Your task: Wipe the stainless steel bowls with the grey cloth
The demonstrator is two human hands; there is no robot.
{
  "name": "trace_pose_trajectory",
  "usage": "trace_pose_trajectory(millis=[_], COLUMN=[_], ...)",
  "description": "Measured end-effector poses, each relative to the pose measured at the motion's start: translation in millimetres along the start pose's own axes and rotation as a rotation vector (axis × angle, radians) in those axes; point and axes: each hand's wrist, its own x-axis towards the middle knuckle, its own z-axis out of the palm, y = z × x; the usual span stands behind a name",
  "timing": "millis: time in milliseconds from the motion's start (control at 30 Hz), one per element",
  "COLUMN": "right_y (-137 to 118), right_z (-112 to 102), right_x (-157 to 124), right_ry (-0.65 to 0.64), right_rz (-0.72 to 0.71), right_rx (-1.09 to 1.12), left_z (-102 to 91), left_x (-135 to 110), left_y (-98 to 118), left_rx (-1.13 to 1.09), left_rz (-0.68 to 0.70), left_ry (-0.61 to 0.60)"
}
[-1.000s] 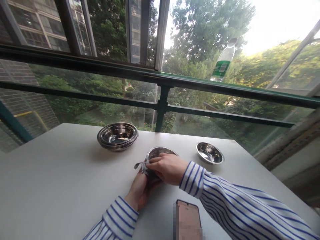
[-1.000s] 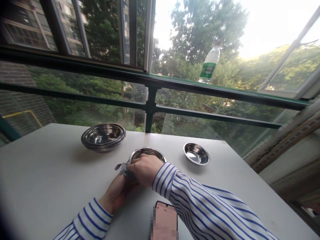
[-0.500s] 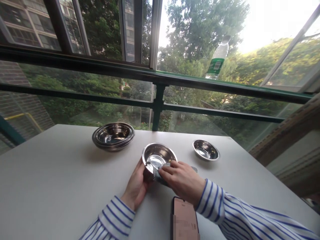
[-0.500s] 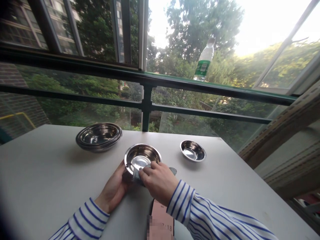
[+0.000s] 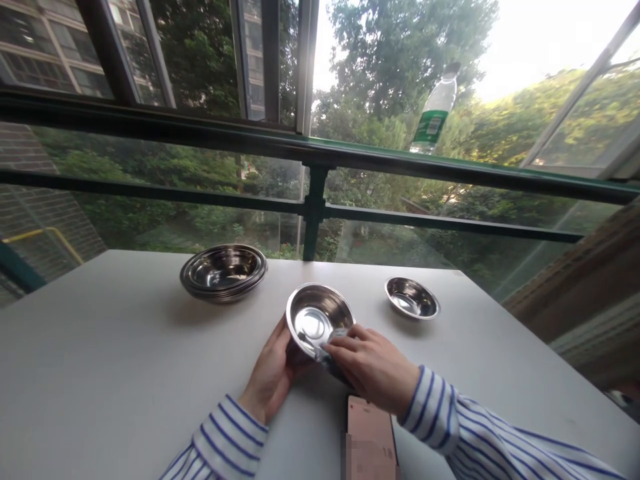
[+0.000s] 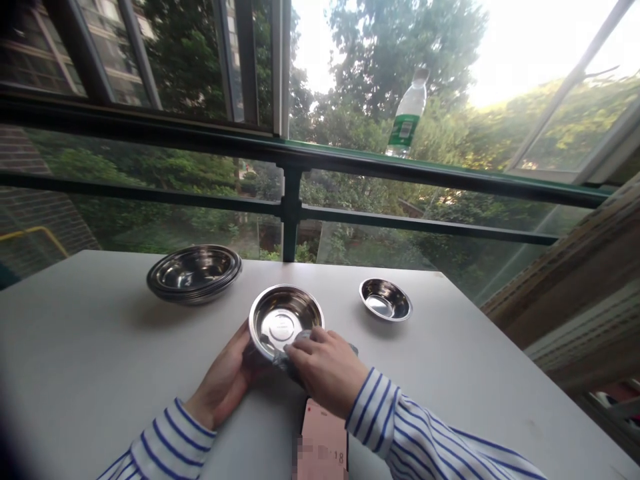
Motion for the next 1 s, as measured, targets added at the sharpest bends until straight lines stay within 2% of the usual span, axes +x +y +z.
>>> trace_pose_trajectory(millis=[133,233,333,500,667,833,1000], right_y=[29,39,39,23,20,47,73], right_z=[-1,-2,-1,-1,1,12,16], right_x=[-13,-11,-9,-12,-18,-15,14], right_ry=[0.029,0.06,0.08,0.082,0.12,0.16,0.152], right_rz=[0.018,0.027,0.022,0.022,0.013,0.144,0.19], right_rx=[-0.006,0.004,0.014,0.044,0.043,0.022,0.011], left_z=[2.4,2.7,1.1,-2.7,-2.4,1.8,-0.8], left_x=[-1,-1,-1,-1,-1,-5,-2], left_y=[3,4,4,4,3,4,4], left_rx=[-0.02,-0.049,-0.086,-0.113,-0.085,0.014,0.06], left_rz=[-0.028,-0.067,-0.113,-0.142,-0.123,-0.105,-0.1], left_ry=[0.007,0.022,0.017,-0.031,0.004,0.061,0.054])
